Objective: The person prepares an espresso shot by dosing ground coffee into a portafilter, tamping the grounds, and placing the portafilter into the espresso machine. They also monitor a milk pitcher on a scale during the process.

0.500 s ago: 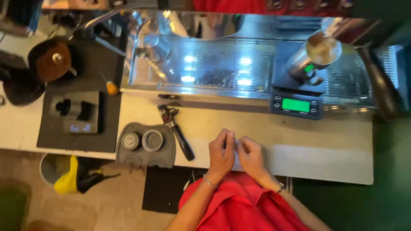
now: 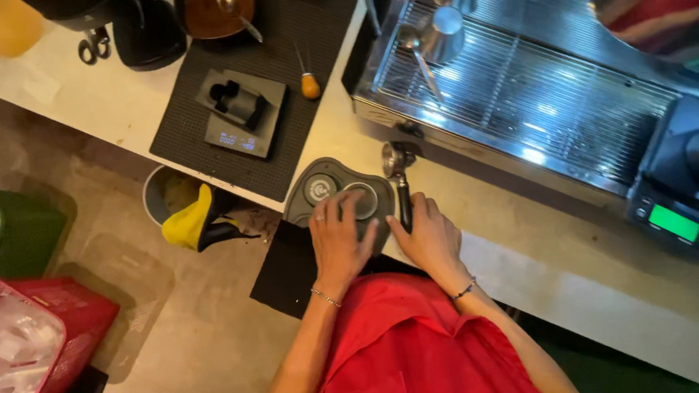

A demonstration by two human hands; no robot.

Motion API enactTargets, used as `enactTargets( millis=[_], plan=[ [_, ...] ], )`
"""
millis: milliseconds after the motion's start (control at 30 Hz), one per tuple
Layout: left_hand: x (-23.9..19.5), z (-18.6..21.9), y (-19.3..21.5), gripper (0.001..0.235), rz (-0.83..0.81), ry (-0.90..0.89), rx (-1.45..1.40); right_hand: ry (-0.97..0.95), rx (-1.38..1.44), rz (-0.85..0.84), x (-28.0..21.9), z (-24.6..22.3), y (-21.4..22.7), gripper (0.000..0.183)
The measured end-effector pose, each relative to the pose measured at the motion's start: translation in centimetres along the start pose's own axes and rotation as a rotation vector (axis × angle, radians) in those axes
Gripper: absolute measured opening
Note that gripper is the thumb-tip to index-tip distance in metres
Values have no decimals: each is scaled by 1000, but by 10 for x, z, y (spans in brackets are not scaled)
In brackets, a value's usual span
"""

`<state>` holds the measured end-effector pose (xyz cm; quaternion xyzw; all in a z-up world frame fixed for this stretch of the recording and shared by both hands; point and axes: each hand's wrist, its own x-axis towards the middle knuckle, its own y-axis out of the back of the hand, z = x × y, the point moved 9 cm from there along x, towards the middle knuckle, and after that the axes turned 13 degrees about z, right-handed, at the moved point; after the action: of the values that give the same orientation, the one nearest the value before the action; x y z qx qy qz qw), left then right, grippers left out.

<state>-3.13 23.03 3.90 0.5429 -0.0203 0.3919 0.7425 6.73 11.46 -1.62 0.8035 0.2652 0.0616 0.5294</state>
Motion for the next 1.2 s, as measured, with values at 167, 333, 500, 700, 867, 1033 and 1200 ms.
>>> enactTargets(
  millis=[167,333,500,700,867,1033,1200],
  plan=[
    [20,-25,-23,72,-349,-163,39,-145,-128,-10,18,6,-30,39],
    [27,-44,-47,69,-486,-346,-24,-286,-191,67,11,1,-20,36],
    [63,-51,-20,68,-274,-269,-453,-438,106,212,3,-4,-3,29],
    [102,-49,10,66,-206,-287,-515,-445,148,113,-3,-52,8,18],
    [125,-75,38,66,-119,-257,-363,-284,224,63,24,-94,9,15],
    [147,-105,79,67,26,-126,-324,-55,289,-25,69,-153,6,13],
    [128,-149,120,69,370,131,-289,161,427,-97,111,-216,-3,11]
  ],
)
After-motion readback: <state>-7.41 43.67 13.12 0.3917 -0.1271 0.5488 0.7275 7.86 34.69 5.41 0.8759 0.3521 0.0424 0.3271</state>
